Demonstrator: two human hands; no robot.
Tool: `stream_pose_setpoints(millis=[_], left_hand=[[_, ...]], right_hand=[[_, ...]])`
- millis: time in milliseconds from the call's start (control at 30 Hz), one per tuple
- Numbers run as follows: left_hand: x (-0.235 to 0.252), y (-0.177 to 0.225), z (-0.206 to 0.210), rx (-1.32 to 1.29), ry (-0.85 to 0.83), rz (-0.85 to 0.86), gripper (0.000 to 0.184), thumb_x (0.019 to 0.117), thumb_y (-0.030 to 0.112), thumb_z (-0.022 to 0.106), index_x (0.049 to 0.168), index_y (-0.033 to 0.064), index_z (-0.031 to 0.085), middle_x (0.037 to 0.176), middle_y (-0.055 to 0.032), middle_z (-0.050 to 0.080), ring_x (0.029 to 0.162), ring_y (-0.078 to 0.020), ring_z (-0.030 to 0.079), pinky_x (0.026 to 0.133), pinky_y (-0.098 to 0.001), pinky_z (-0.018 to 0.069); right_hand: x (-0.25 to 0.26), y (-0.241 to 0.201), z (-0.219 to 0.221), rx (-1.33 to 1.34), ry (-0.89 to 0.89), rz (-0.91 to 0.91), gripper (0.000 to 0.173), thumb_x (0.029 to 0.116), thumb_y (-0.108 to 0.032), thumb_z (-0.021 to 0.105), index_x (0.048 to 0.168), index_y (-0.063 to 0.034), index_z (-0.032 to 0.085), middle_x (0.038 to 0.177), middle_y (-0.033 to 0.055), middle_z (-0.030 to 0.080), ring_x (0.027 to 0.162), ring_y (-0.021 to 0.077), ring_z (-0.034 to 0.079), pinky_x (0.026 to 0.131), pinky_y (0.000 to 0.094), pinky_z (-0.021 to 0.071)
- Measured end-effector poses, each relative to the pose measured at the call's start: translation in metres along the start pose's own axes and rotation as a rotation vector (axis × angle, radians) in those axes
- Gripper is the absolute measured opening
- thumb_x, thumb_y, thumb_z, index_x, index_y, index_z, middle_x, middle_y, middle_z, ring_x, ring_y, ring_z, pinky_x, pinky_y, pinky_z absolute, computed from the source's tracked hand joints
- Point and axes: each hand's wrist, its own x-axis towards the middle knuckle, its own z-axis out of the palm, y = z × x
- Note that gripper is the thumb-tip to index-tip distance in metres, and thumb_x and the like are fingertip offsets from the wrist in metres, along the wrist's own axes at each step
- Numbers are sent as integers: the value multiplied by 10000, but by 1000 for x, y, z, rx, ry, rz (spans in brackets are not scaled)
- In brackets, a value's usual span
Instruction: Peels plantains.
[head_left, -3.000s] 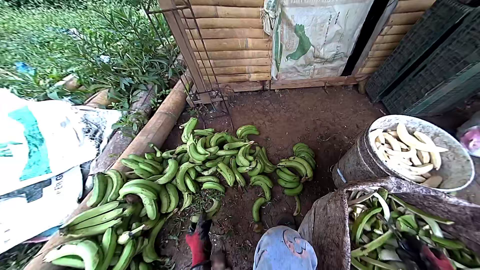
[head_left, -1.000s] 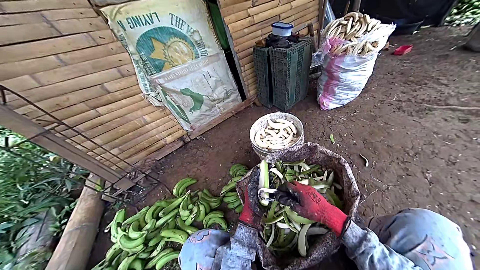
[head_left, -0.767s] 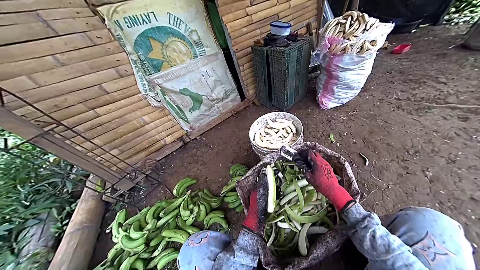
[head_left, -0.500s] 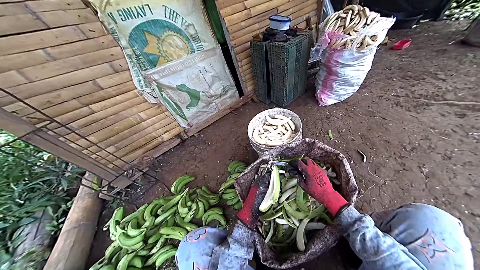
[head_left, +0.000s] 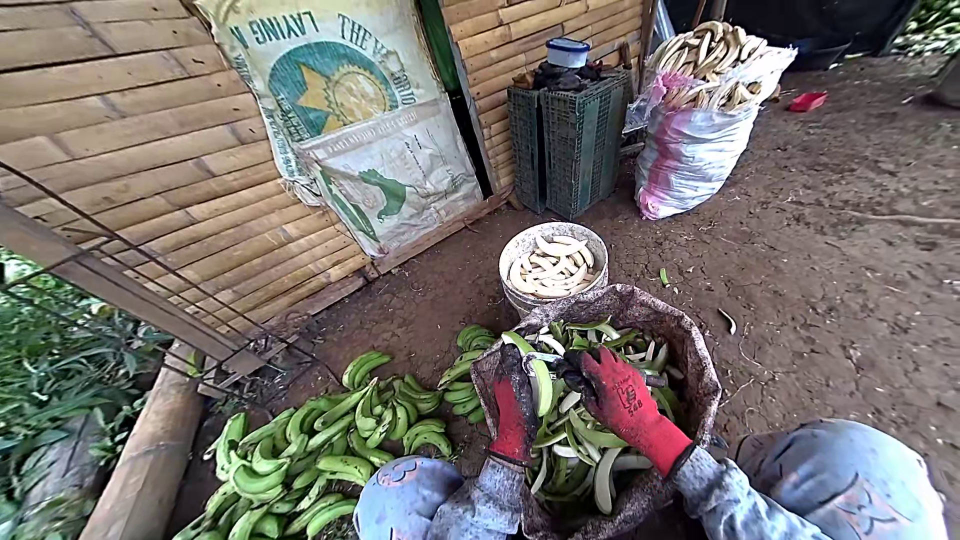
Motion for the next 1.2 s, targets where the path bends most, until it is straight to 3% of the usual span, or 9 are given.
stream_pose_setpoints(millis=[133,267,333,367,400,567,633,933,1200], left_hand=[[-14,11,-6,411,-142,31,417,1099,67,341,1438,-159,427,1459,-320,484,1383,-293,473,1177,-345,325],[-23,14,-15,601,-459,26,448,1086,113,424,1471,-116,425,1485,-283,491,1422,-289,457,1209,-373,303],[-15,5,-9,333,-337,27,426,1097,151,404,1452,-78,464,1304,-201,638,1159,-179,641,1017,-297,504],[-4,-2,-6,143,-242,5,400,1112,199,371,1403,-44,497,1044,-148,689,833,-171,701,726,-310,611],[5,-6,-6,-44,-175,-36,392,1120,233,342,1370,-19,507,916,-121,672,674,-178,673,580,-334,601],[27,-12,-14,-865,-106,-297,584,1109,402,125,874,100,567,626,7,607,513,-80,611,477,-213,531],[22,-9,-12,-924,-129,-339,638,1098,442,83,809,112,546,578,1,600,487,-100,613,467,-234,537],[25,-3,-14,-891,-8,-325,615,1092,444,94,789,137,532,535,27,562,441,-68,571,426,-212,496],[20,-4,-16,-156,-115,131,366,1113,186,332,1251,-7,610,915,-27,684,757,-67,659,711,-230,576]], right_hand=[[8,12,0,29,2,16,452,884,-104,650,1333,-57,651,1224,288,650,1152,487,628,941,607,503],[31,27,-16,102,-204,340,394,1045,-204,508,1399,-41,568,1300,245,621,1213,400,617,1024,555,474],[30,31,-16,158,-133,330,389,1043,-223,514,1373,-31,588,1268,232,641,1192,380,630,1024,536,480],[24,27,-14,198,-64,259,386,1018,-206,537,1351,-26,611,1242,226,656,1162,370,646,1008,524,495],[16,23,-11,237,10,158,379,988,-193,566,1320,-26,641,1211,218,673,1124,361,662,978,515,515],[-7,9,17,190,198,-296,354,952,-394,637,1180,-143,739,1057,153,727,986,332,711,835,498,582],[-5,8,19,139,223,-341,336,944,-386,635,1164,-159,749,1040,152,730,972,343,714,822,506,579],[1,0,14,59,257,-365,344,943,-380,615,1175,-159,741,1008,146,725,953,350,711,809,496,579],[5,3,9,120,181,-229,351,895,-269,669,1200,-102,721,1084,189,716,1007,390,704,816,538,574]])
